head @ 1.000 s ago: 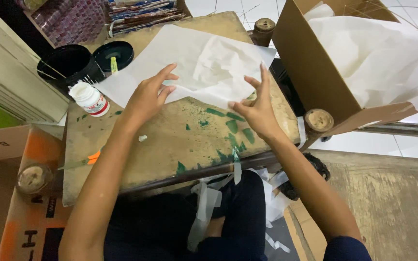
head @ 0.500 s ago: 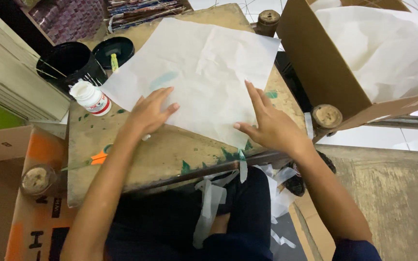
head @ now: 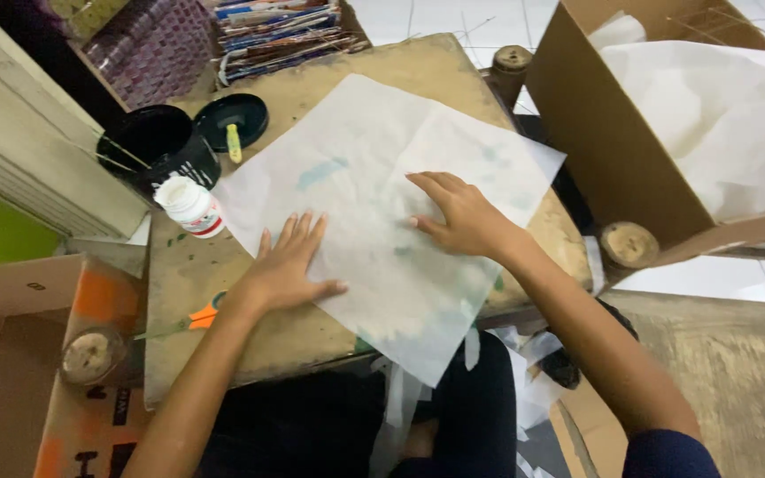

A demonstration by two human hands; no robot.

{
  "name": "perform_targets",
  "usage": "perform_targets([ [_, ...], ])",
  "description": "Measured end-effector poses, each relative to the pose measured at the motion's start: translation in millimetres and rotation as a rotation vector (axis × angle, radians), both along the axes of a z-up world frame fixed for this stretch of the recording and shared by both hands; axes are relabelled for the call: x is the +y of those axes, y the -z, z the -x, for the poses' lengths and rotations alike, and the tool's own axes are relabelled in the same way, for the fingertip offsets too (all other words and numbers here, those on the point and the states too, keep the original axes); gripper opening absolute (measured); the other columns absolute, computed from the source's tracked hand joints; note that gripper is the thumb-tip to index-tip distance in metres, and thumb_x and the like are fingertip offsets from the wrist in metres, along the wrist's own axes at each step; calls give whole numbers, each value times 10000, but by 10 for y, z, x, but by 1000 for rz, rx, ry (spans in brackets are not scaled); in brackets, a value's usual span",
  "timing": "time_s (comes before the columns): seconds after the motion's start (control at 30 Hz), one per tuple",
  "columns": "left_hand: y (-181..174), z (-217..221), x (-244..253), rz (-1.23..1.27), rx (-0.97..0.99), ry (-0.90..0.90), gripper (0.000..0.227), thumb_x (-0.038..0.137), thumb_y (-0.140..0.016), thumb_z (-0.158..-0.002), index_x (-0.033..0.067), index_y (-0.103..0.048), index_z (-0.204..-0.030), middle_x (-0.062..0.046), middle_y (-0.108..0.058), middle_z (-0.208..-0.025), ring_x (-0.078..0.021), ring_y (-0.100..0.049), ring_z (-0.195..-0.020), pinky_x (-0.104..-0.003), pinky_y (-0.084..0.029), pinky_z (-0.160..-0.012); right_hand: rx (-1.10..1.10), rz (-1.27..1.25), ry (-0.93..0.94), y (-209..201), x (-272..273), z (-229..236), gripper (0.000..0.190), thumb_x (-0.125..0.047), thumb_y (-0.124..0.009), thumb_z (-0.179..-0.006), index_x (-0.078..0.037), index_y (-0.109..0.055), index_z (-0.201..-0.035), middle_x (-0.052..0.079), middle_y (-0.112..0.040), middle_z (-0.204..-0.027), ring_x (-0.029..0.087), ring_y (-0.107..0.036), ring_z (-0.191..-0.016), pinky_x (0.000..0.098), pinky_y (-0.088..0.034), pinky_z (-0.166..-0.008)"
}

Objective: Applying glue to a kite frame and smoothing the paper covering to assemble a kite.

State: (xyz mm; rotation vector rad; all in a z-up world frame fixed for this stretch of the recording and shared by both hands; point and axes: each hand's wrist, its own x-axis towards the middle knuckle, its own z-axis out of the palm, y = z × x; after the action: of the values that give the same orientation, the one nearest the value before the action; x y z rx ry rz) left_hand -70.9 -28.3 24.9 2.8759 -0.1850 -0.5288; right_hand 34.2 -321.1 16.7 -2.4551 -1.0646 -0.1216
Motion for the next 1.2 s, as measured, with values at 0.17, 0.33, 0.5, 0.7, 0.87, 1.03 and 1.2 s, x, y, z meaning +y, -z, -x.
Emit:
perform_targets([
  [0.17,358,-197,303,-8,-186,52,1096,805,-530,-838,219,-100,-1659,-161,-205,-1680,-388,-178,-1545,-697,-190,-1178,170,275,104,126,217,-300,770,-603,-460,-1000,-217,-245,-1631,123,-292,-1662,429,-158,-1553,624,-140,-1237],
  [0.33,624,-570,786,262,-736,59,771,492,-664,-930,-12,-498,-1489,-258,-562,-1447,-412,-508,-1369,-518,-351,-1181,170,254,92,306,263,-407,792,-621,-441,-999,-253,-181,-1650,100,-276,-1674,412,-152,-1558,641,-87,-1238],
  [0.5,676,-565,994,169,-962,-39,664,445,-709,-930,32,-566,-1430,-163,-628,-1321,-348,-564,-1296,-497,-400,-1115,-17,344,87,442,228,-407,747,-624,-404,-1018,-213,-265,-1626,94,-294,-1665,392,-203,-1547,634,-175,-1219],
  [0.7,547,-355,1000,233,-1006,19,552,357,-741,-925,18,-611,-1341,-152,-647,-1269,-339,-600,-1251,-444,-449,-1081,-40,361,102,439,252,-400,744,-603,-404,-1010,-218,-267,-1631,90,-308,-1665,394,-228,-1541,643,-179,-1218],
  [0.87,486,-410,969,117,-868,-120,644,498,-662,-946,92,-556,-1434,-109,-622,-1353,-287,-561,-1309,-491,-382,-1092,-11,382,117,408,273,-377,750,-626,-389,-1001,-248,-249,-1633,66,-287,-1674,379,-201,-1553,632,-158,-1226],
  [1.03,430,-340,871,29,-795,-234,659,521,-625,-954,103,-532,-1454,-111,-607,-1400,-299,-570,-1304,-624,-318,-1132,7,413,139,320,307,-298,719,-631,-348,-1021,-265,-253,-1633,43,-259,-1688,355,-165,-1568,615,-132,-1239],
  [1.2,398,-260,800,-88,-779,-260,632,537,-643,-928,133,-571,-1408,-85,-618,-1374,-287,-581,-1286,-631,-410,-1053,39,448,155,312,337,-312,717,-639,-320,-1022,-275,-245,-1635,48,-247,-1694,352,-154,-1573,612,-114,-1245],
])
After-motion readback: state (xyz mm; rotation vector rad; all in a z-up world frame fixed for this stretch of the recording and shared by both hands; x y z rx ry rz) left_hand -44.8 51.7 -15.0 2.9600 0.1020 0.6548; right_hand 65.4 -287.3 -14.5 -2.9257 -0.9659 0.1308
